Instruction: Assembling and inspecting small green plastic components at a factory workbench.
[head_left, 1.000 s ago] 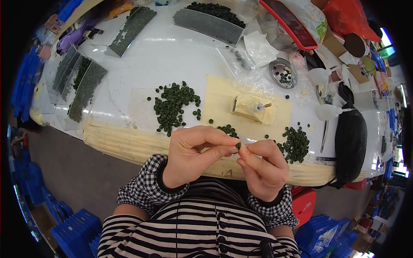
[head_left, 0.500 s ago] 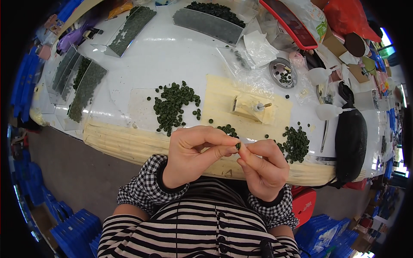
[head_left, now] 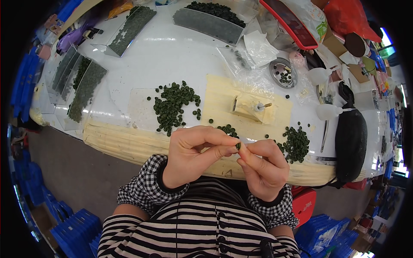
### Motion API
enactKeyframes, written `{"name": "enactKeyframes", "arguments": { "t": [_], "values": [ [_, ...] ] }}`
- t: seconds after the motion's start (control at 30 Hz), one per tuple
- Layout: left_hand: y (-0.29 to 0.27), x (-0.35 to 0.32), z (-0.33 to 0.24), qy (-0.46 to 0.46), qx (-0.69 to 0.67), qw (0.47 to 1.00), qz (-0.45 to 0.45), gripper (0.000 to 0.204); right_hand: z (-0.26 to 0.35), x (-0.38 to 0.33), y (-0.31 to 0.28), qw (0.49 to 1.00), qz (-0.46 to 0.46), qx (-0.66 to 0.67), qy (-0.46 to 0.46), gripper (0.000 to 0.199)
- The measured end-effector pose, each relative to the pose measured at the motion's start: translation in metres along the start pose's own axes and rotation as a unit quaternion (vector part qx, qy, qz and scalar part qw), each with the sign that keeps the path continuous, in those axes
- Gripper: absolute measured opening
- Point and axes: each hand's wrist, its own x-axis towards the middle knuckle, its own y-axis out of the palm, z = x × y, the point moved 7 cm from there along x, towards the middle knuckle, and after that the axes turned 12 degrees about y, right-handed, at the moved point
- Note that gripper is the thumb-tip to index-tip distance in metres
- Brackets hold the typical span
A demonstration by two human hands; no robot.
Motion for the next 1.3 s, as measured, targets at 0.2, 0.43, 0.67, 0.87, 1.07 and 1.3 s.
{"name": "enactKeyframes", "arguments": {
  "t": [0.2, 0.43, 0.67, 0.87, 1.07, 1.3],
  "values": [
    [0.000, -0.001, 0.000, -0.003, -0.019, 1.000, -0.014, 0.017, -0.001, 0.002, 0.000, 1.000, 0.001, -0.007, 0.002, 0.038],
    [0.002, 0.002, -0.001, 0.016, 0.006, 1.000, -0.022, 0.018, -0.006, 0.001, -0.003, 0.999, -0.009, 0.023, 0.031, 0.034],
    [0.008, 0.006, -0.027, 0.165, 0.226, 0.960, 0.016, 0.021, -0.009, 0.000, -0.002, 0.999, -0.031, 0.011, 0.043, 0.033],
    [0.011, 0.004, -0.035, 0.213, 0.291, 0.933, 0.004, 0.023, -0.009, 0.001, -0.001, 0.999, -0.030, 0.011, 0.042, 0.032],
    [0.014, 0.003, -0.038, 0.246, 0.330, 0.911, 0.000, 0.023, -0.010, 0.000, -0.002, 0.998, -0.035, 0.006, 0.057, 0.032],
    [0.016, 0.002, -0.038, 0.252, 0.354, 0.900, -0.013, 0.023, -0.015, -0.003, -0.003, 0.997, -0.048, 0.006, 0.068, 0.030]
  ]
}}
